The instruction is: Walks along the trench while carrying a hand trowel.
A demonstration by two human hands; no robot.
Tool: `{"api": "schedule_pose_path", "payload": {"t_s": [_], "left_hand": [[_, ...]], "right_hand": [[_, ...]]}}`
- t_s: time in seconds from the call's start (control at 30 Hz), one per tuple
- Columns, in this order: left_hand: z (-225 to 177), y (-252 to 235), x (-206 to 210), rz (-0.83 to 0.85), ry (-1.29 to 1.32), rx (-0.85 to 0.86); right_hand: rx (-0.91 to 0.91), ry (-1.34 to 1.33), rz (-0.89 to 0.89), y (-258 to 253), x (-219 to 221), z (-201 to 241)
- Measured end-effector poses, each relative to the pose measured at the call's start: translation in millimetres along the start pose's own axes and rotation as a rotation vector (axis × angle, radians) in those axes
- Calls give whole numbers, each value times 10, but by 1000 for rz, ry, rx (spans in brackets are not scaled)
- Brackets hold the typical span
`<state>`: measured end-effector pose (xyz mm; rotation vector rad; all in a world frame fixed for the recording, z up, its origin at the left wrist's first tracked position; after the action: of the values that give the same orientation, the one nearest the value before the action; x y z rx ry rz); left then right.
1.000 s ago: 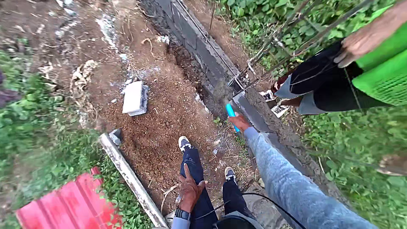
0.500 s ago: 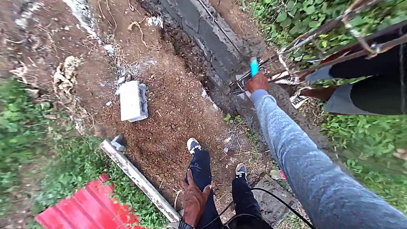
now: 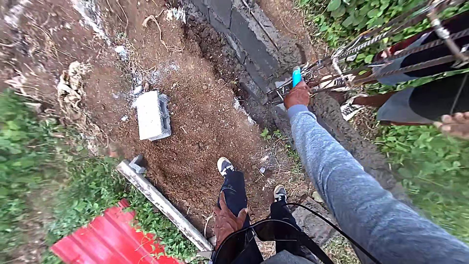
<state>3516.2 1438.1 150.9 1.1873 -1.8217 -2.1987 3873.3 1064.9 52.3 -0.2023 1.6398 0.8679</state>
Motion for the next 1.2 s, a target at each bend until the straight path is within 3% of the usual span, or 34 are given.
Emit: {"api": "schedule_pose_path", "payload": {"t_s": [0.27,0.43,0.63,0.77,0.93,1.1,1.2], "left_hand": [[31,112,24,-16,-11,49],[-17,283,33,-27,-16,53],[48,551,350,-52,33,51],[80,809,788,-109,36,46],[219,1316,1484,-149,81,102],[310,1815,2198,-126,130,234],[362,2145,2555,21,43,371]], "right_hand": [[65,-64,-24,116,65,117],[-61,-156,-74,383,-43,29],[-262,-265,-56,1107,-270,-659],[-417,-339,54,1913,-57,-1524],[-473,-265,368,2765,359,-3027],[-312,-145,585,3086,893,-5044],[-160,-91,646,3276,1198,-6409]]}}
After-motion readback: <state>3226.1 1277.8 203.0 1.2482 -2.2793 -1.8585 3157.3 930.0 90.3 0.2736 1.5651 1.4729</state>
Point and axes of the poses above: each hand's wrist, its own y-axis away from the middle knuckle, its own x-axis out of the palm, z = x × y, the point moved 2 cm from there along -y, towards the middle knuckle, and after that the axes turned 2 degrees about y, right-handed, at the moved point
